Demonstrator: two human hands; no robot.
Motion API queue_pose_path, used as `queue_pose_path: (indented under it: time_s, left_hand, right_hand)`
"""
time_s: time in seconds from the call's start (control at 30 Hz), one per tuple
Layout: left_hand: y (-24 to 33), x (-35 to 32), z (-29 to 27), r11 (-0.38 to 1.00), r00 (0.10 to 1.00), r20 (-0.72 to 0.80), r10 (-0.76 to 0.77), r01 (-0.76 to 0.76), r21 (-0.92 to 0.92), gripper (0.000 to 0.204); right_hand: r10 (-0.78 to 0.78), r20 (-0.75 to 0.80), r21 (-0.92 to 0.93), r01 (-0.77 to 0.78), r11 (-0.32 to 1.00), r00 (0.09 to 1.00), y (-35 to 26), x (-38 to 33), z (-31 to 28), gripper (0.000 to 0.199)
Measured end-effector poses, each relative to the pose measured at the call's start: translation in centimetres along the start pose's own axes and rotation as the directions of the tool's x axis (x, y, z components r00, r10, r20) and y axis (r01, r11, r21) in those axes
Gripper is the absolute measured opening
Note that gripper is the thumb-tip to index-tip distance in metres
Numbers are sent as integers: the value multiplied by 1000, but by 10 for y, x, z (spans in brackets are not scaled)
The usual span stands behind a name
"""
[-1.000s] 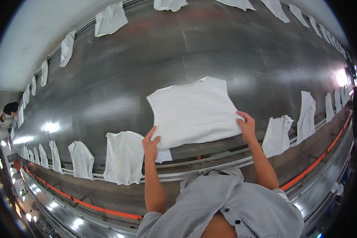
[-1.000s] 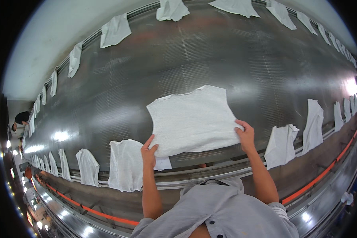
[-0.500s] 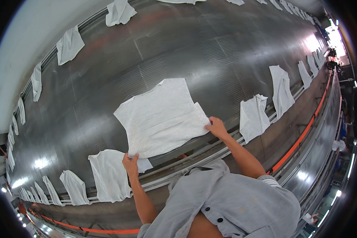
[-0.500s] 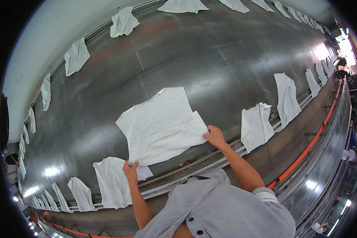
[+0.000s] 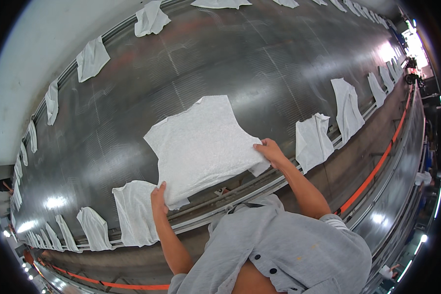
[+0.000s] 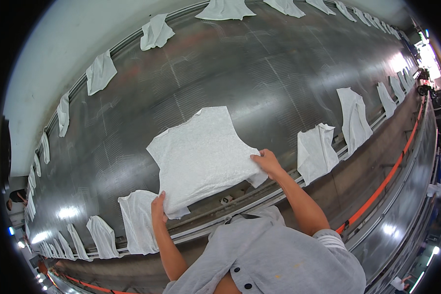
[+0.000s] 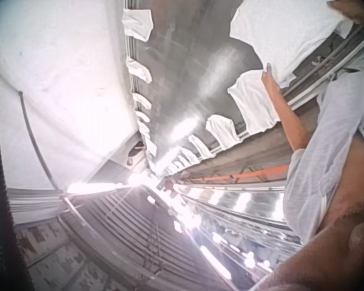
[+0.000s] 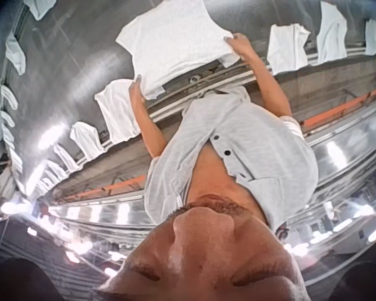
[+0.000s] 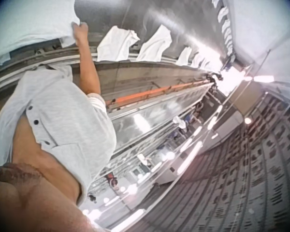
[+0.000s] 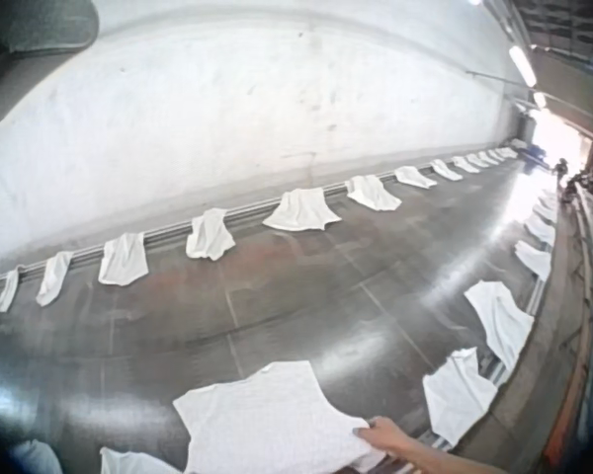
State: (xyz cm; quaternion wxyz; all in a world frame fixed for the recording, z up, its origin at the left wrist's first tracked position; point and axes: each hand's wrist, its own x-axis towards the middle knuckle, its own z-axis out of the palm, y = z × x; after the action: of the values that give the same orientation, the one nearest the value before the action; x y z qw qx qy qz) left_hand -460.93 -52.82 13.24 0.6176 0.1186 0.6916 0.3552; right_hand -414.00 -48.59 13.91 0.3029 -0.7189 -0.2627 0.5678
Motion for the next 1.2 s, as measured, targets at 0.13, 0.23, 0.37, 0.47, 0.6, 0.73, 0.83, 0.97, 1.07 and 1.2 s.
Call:
queue_pose_path:
  time_s: [0.13,0.23,0.37,0.47,0.6,0.73,0.83,0.97,1.07,1.2]
  left_hand:
    - [-57,4,-24,996,992,126,-23,11,93,37]
    - [-78,-9,-27,909,961,112,254,-277,310,31]
    - [-57,-37,-3,836,891,0,455,-427,344,30]
    - [-49,-39,-3,838,858,-72,509,-475,268,32]
    - [-30,-48,-2,929,936,-110,335,-309,202,42]
    - [-44,-58,5,823,845,-70,530,-493,283,72]
    - [-64,-55,4,784,852,82,517,-510,353,82]
    - [-99,-36,-29,863,939,111,325,-343,370,67]
    - [-95,-48,-35,922,945,84,317,-327,205,59]
    - [-80,-54,-34,918,930,116,350,-365,158,54]
  right_hand:
    - [96,91,82,-104,991,991,40,-9,-4,37]
    - [-52,53,-256,64,964,997,70,-13,-14,36]
    - [-333,-38,-339,302,891,942,77,-24,-10,25]
    - [-378,-82,-266,345,900,922,50,-38,-2,20]
    - [-278,-137,-204,248,947,951,59,-35,-7,26]
    - [-156,-127,-71,148,986,980,66,-40,-4,43]
    - [-275,-96,-111,264,958,957,92,-45,-6,49]
    - [-356,-40,-253,336,907,933,92,-49,-6,37]
    - [-380,-77,-250,351,902,922,84,-52,-11,24]
    - [-427,-108,-252,391,885,898,81,-56,-22,20]
